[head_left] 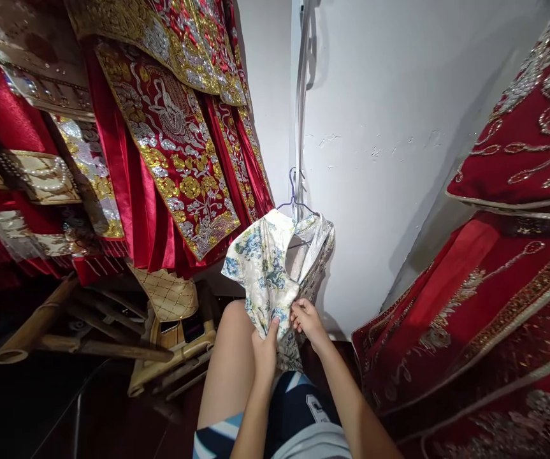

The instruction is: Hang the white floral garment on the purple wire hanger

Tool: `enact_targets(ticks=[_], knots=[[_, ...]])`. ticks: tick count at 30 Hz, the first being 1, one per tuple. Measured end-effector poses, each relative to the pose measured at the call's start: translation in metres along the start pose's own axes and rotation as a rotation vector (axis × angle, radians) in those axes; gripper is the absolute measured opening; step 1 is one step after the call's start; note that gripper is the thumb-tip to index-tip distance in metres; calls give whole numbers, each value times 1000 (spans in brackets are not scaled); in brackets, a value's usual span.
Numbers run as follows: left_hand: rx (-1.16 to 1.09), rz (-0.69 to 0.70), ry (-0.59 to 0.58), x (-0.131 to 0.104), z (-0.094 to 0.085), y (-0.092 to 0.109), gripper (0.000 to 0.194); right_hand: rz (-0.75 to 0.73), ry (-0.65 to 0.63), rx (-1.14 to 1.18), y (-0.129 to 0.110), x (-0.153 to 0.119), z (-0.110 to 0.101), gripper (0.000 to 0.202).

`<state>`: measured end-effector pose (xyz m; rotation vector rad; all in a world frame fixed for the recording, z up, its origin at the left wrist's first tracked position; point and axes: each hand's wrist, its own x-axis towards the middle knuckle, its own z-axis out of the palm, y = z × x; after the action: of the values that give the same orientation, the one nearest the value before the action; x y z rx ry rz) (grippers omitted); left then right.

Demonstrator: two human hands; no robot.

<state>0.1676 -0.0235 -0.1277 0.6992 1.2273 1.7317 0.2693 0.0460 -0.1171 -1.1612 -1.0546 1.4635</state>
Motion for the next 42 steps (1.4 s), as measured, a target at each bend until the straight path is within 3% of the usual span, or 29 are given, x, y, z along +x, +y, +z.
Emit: enact_targets(ticks=[9, 12, 14, 16, 17, 19, 22, 25, 27, 30, 35, 37, 39, 42], knots=[[-16, 17, 7, -1, 4, -1, 51, 16, -38, -5, 1, -7, 1, 36], [102, 183, 135, 1, -5, -5, 48, 10, -63, -38, -6, -13, -10, 32], [223, 365, 266, 0, -12, -7, 49, 5, -75, -73, -12, -18, -22, 30], [352, 543, 325, -2, -16, -7, 46, -7, -74, -101, -19, -24, -35, 28], [411, 608, 294, -4, -14, -7, 41, -13, -74, -118, -22, -27, -40, 28], [491, 651, 107, -6, -6, -6, 31, -27, -98, -157, -26, -33, -45, 27], [470, 543, -176, -7, 16, -5, 23, -68, -185, -179, -27, -39, -39, 25], [397, 419, -214, -4, 30, -5, 12, -114, -190, -139, -27, -41, -27, 20], [413, 395, -241, -2, 30, -5, 14, -109, -163, -122, -34, -39, -24, 18], [541, 443, -302, 2, 24, -5, 17, -145, -155, -106, -70, -27, -26, 19], [791, 511, -401, 3, 20, -2, 17, -303, -41, -13, -180, 18, -18, 19], [876, 534, -453, 5, 21, -1, 14, -358, -9, 96, -212, 33, -9, 17], [929, 531, -511, 9, 21, 3, 13, -416, -9, 148, -225, 41, -1, 15], [905, 550, -589, 27, 25, 25, 13, -488, -72, 117, -215, 41, 2, 17]])
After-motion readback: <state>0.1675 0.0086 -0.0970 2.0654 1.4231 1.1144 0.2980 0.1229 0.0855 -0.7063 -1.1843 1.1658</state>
